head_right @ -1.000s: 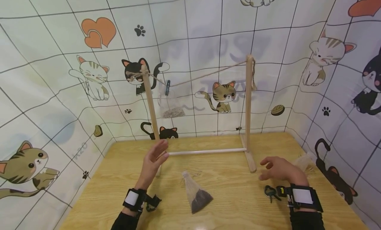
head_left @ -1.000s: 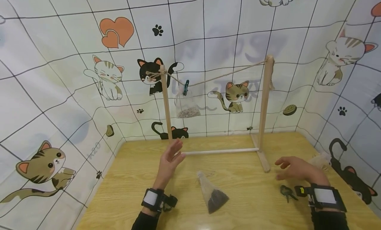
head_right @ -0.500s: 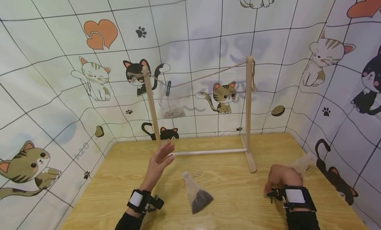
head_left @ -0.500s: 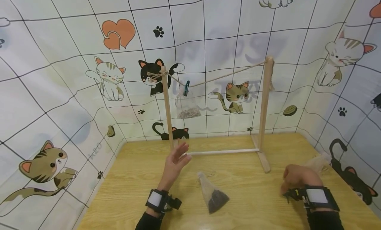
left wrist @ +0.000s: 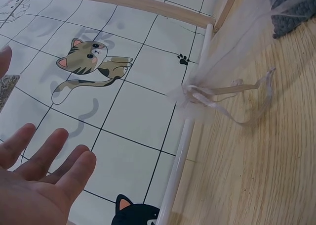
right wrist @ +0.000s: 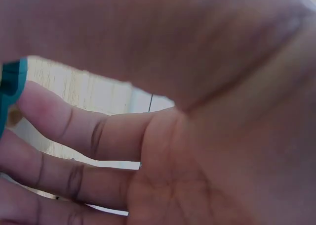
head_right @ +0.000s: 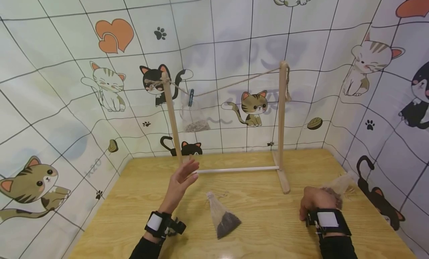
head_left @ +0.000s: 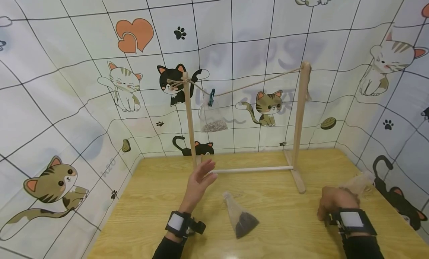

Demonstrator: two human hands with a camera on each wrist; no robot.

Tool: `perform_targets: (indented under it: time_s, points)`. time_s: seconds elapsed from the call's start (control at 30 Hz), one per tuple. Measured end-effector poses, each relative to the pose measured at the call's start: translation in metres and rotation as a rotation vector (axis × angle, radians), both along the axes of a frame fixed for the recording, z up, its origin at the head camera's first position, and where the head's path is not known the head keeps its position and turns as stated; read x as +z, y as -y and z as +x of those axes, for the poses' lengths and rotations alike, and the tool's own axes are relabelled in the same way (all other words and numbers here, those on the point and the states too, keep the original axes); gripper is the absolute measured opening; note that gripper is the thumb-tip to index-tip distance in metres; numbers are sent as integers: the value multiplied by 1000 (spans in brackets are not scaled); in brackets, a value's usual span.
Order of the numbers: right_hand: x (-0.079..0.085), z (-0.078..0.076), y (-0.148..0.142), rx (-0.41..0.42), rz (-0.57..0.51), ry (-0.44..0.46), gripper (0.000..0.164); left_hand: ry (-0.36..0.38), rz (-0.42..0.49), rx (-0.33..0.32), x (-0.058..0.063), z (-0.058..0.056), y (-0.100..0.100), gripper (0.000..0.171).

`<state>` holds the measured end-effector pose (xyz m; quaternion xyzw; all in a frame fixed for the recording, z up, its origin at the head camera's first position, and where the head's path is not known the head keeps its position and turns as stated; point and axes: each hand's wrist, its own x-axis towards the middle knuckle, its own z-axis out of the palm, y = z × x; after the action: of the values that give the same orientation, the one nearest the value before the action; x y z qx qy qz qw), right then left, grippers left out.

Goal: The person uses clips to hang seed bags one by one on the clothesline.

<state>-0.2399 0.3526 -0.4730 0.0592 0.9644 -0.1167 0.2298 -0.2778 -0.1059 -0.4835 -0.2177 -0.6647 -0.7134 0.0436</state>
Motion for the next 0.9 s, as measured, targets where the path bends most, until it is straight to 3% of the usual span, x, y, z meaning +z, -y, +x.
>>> perform_targets:
  time_s: [0.23,0.33,0.47,0.6,0.9]
  points:
    - [0,-3,-1,42,-87,-12,25,20,-7,-36,1,2,-5,57]
    - [-1,-4,-1,19,-152,-31,23,21,-11,-41,1,3,-6,56]
    - [-1,-4,1,11,-217,-82,19,16,-12,-50,1,3,-8,56]
    - [5,-5,6,74,-227,-164,13,9,-23,-51,0,4,-9,56]
    - [22,-5,19,93,-307,-259,34,-27,-7,-68,1,5,-13,60]
